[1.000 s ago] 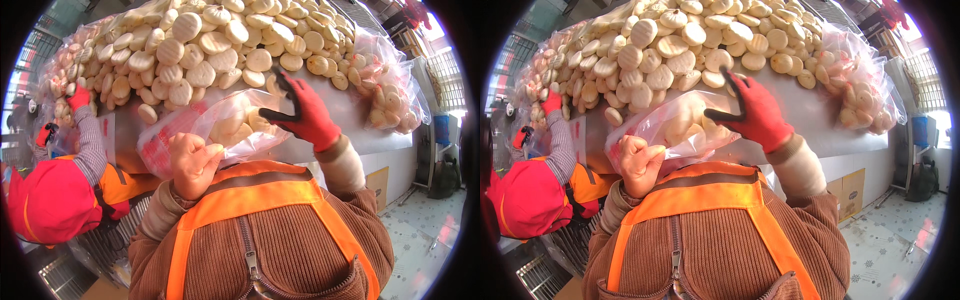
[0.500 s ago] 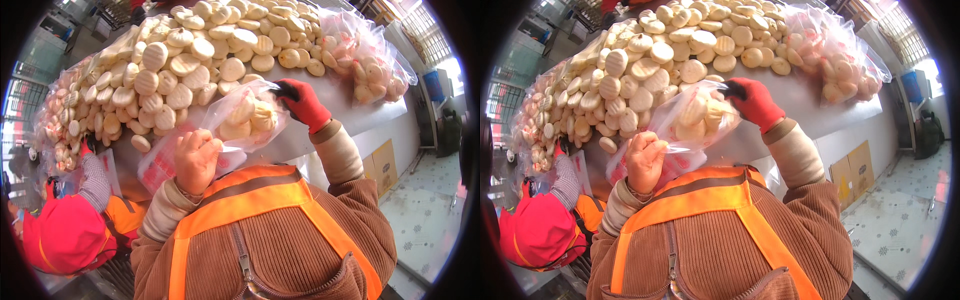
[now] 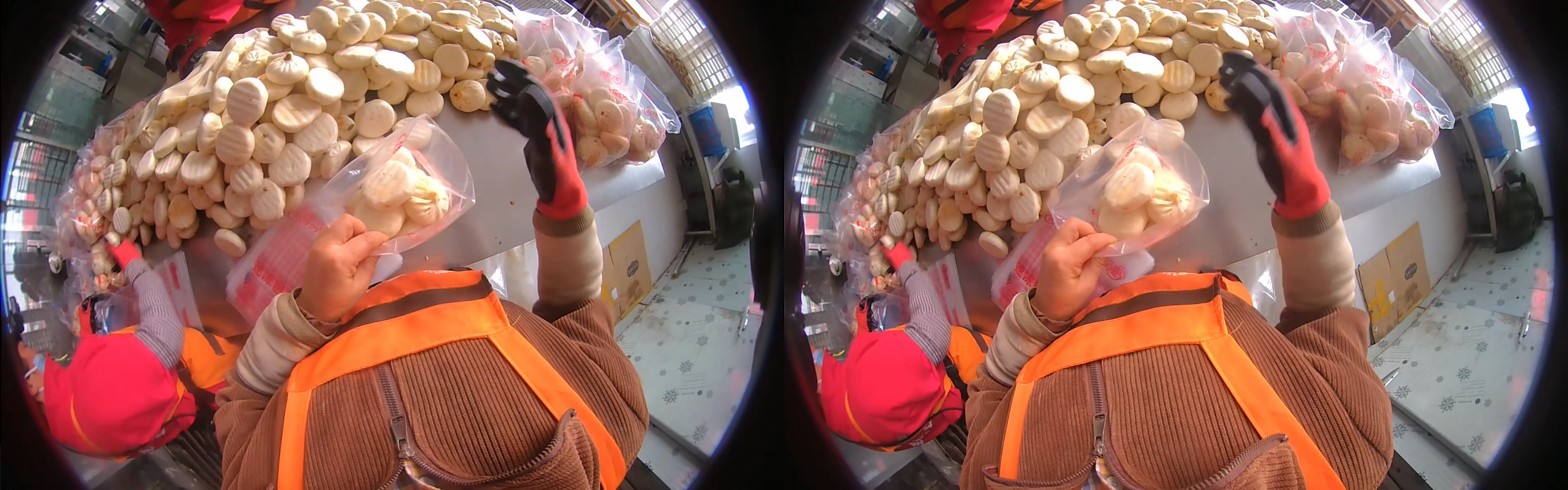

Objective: The person picks round biscuits from a large pile on a table and places them into clear plastic bags. They repeatedly fill bags and set them aside while continuing to handle more biscuits from the pile.

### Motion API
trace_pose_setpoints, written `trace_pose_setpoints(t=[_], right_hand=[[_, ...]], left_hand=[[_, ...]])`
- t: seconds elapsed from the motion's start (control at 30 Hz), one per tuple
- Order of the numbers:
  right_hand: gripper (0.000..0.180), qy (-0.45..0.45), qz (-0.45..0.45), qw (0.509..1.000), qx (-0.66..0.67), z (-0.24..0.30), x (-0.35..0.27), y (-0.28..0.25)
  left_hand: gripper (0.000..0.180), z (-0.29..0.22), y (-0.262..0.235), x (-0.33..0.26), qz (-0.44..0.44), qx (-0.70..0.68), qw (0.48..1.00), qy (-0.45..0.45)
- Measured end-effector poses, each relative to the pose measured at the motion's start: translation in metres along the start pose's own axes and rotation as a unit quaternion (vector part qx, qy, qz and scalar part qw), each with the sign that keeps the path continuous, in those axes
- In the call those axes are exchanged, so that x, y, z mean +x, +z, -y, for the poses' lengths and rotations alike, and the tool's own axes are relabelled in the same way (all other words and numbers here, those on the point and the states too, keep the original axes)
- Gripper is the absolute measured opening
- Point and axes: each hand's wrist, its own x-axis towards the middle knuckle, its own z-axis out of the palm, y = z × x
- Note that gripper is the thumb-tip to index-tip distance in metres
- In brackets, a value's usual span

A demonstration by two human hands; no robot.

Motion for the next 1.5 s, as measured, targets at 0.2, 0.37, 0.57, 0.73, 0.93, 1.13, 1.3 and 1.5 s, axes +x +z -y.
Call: trace_pose_setpoints(t=[0.2, 0.37, 0.57, 0.73, 0.93, 1.13, 1.3, 1.5], right_hand=[[0.07, 0.159, 0.113, 0.935, -0.296, -0.028, -0.05, 0.022], [0.024, -0.064, -0.071, 0.971, -0.22, -0.069, -0.033, 0.039], [0.036, -0.035, -0.077, 0.986, -0.146, -0.065, -0.048, 0.011], [0.079, 0.059, 0.038, 0.987, -0.143, -0.053, -0.083, 0.004], [0.068, 0.046, -0.063, 0.925, -0.372, -0.097, -0.088, 0.013], [0.062, -0.017, -0.056, 0.928, -0.369, -0.084, -0.09, -0.003], [0.114, -0.079, -0.057, 0.887, -0.451, 0.049, -0.103, -0.04], [0.034, -0.114, 0.301, 0.709, -0.627, 0.108, -0.086, -0.048]], left_hand=[[0.013, 0.004, 0.007, 0.011, -0.05, -0.004, 0.999, 0.015], [0.003, -0.01, -0.002, 0.036, -0.086, 0.083, 0.991, 0.06], [0.004, -0.003, 0.003, 0.03, -0.107, 0.036, 0.992, 0.051], [0.01, 0.019, 0.032, 0.036, -0.046, -0.007, 0.999, 0.018], [0.009, 0.009, 0.051, 0.05, -0.005, -0.053, 0.996, 0.068], [0.003, -0.024, 0.058, 0.069, -0.01, -0.08, 0.986, 0.145], [0.003, -0.055, 0.051, 0.088, 0.103, -0.149, 0.961, 0.207], [0.009, -0.075, 0.061, 0.116, 0.183, -0.193, 0.914, 0.306]])
